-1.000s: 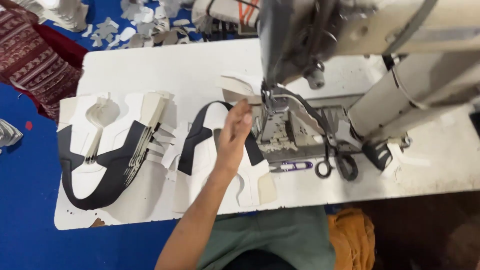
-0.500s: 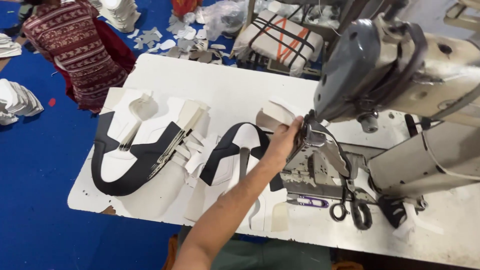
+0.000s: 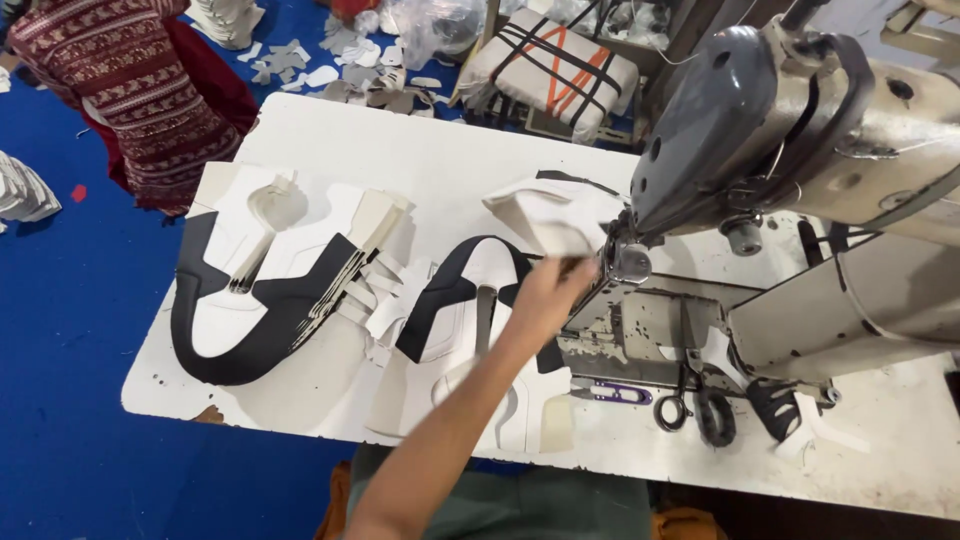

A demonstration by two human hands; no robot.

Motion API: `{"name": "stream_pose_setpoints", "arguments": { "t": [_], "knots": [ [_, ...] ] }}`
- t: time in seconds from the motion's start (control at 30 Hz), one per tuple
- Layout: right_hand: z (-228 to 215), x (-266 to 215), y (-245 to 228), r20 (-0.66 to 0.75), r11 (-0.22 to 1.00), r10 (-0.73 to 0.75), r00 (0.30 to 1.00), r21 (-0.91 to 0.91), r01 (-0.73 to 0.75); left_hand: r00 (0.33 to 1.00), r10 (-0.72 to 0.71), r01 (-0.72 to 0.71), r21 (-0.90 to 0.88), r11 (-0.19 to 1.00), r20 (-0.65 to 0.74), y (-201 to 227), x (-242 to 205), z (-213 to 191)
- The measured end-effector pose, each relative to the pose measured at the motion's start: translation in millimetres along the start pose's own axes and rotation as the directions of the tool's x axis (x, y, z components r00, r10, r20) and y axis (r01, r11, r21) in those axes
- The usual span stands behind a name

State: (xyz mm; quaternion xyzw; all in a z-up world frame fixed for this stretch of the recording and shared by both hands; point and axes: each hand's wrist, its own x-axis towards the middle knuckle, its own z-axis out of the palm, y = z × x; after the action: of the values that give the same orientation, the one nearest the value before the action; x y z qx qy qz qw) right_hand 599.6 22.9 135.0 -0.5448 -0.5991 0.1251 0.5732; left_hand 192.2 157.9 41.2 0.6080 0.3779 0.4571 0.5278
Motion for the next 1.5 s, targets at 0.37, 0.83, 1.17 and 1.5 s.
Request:
{"name": "stream_pose_setpoints", "arguments": {
  "t": [0.37, 0.83, 1.17, 1.5],
  "knots": [
    [145, -91, -48, -0.013, 0.978, 0.209, 0.978, -0.009, -0.209, 0.948, 0.258, -0.060, 0.690, 0.721, -0.187, -16, -199, -82],
    [239, -200, -14, 0.139, 0.798, -0.011, 0.990, -0.596, 0.093, 0.990, 0.075, -0.021, 0.413, 0.911, -0.116, -13, -175, -70],
    [213, -143, -133, 0.497, -0.093, 0.239, 0.834, 0.867, -0.489, 0.957, -0.100, 0.170, 0.245, 0.955, -0.274, -38, -125, -43],
    [225, -144, -121, 0.238, 0.613, 0.395, 0.887, 0.651, -0.448, 0.876, 0.244, -0.171, 0.205, 0.964, -0.417, 56, -202, -49]
  ]
}}
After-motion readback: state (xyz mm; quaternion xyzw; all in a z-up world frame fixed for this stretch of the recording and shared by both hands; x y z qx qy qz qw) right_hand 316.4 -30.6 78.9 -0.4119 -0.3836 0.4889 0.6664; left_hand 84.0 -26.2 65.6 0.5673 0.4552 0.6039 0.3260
